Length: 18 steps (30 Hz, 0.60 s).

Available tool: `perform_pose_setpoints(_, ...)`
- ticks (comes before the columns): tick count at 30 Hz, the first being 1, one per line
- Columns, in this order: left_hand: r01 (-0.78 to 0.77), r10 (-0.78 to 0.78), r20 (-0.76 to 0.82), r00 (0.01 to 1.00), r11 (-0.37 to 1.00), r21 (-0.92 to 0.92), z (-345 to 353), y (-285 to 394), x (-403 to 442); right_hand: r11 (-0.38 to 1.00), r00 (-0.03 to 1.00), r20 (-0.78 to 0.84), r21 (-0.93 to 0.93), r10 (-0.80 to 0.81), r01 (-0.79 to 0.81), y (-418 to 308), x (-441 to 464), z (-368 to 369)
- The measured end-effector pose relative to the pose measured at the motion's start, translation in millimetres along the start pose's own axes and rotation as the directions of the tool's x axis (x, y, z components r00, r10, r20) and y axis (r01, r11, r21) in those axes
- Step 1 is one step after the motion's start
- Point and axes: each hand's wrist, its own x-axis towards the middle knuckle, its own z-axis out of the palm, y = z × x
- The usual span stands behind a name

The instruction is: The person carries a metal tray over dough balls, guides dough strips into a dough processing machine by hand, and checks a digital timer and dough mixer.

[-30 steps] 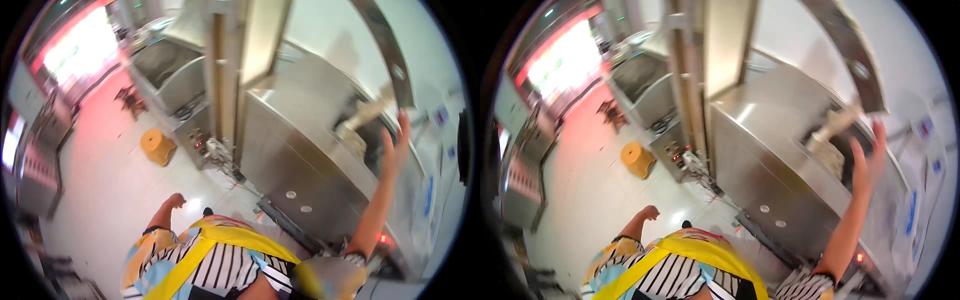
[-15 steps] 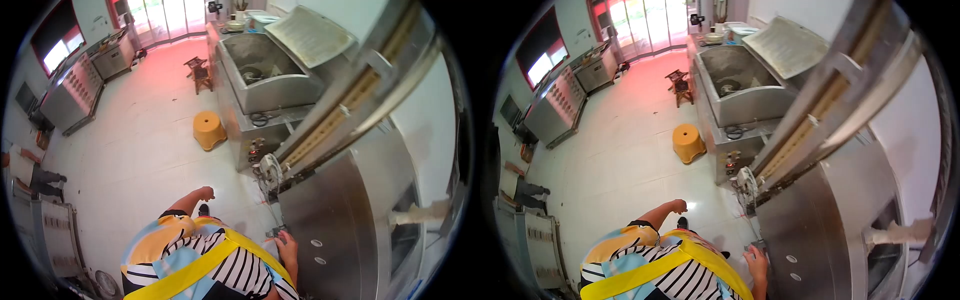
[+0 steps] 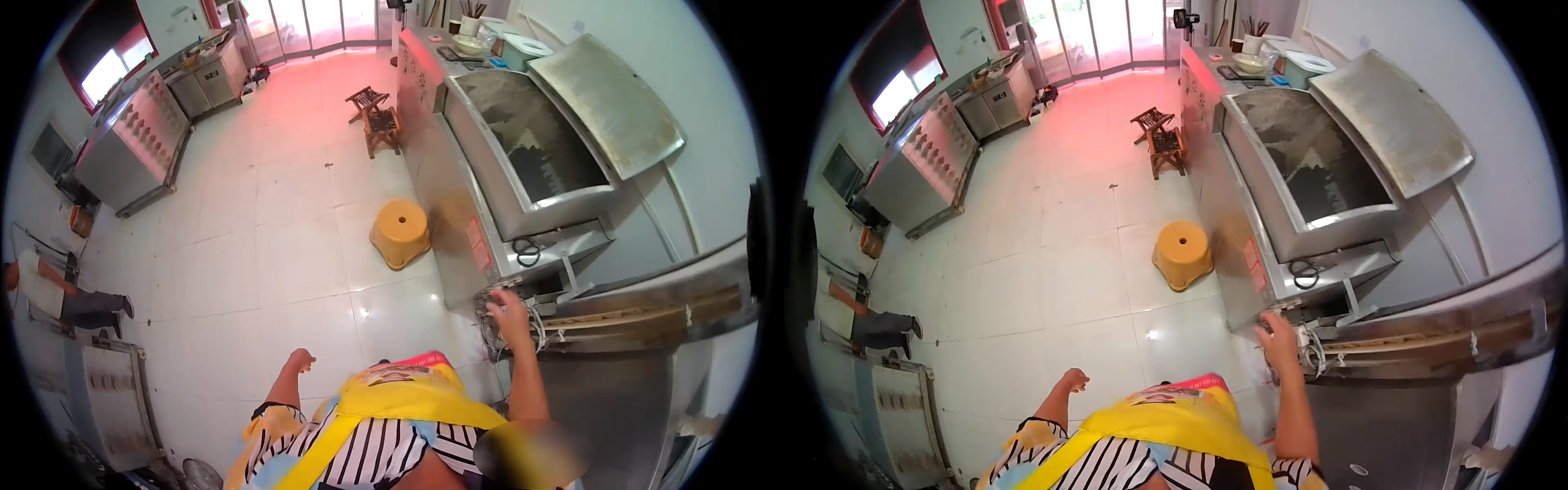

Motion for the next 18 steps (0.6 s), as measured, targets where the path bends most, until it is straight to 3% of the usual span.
perform_pose_setpoints(2, -0.184, 0.180, 0.035, 0.983, 0.965, 0.188, -19.8, -17.1, 14.7, 0.991, 0.991, -0.058, -0.069, -0.120, 0.116, -10.9, 67.8, 10.3)
perform_pose_setpoints(4, -0.093, 0.084, -0.049, 0.995, 0.968, -0.234, -35.5, -26.6, 32.7, 0.979, 0.977, -0.132, -0.138, -0.166, 0.147, -23.0, 146.3, 16.1)
perform_pose_setpoints(6, -0.018, -0.044, -0.085, 0.995, 0.785, -0.619, -55.3, -24.9, 52.6, 0.938, 0.936, -0.224, -0.280, -0.271, 0.205, -34.8, 234.2, 20.5)
perform_pose_setpoints(9, 0.095, -0.181, -0.002, 0.983, 0.526, -0.845, -124.9, 10.2, 47.1, 0.876, 0.864, -0.316, -0.416, -0.392, 0.245, -38.4, 368.9, 31.0)
perform_pose_setpoints(10, 0.105, -0.206, -0.009, 0.978, 0.534, -0.839, -151.8, 10.4, 53.2, 0.858, 0.838, -0.346, -0.452, -0.423, 0.246, -42.1, 408.1, 32.3)
perform_pose_setpoints(13, 0.172, -0.292, 0.014, 0.956, 0.521, -0.836, -242.3, 3.4, 91.2, 0.900, 0.842, -0.431, -0.414, -0.324, 0.134, -28.4, 519.1, 43.0)
perform_pose_setpoints(16, 0.083, -0.098, 0.042, 0.994, 0.465, -0.881, -357.8, -17.1, 116.7, 0.961, 0.861, -0.509, -0.231, 0.016, -0.154, -14.2, 598.0, 61.2)
perform_pose_setpoints(17, 0.191, -0.374, 0.013, 0.927, 0.444, -0.875, -398.7, -0.5, 116.5, 0.963, 0.863, -0.501, -0.197, 0.062, -0.184, -8.7, 613.8, 65.8)
perform_pose_setpoints(18, 0.045, -0.221, -0.081, 0.972, 0.513, -0.857, -429.7, -31.0, 145.9, 0.959, 0.876, -0.469, -0.176, 0.115, -0.221, -9.0, 632.1, 70.9)
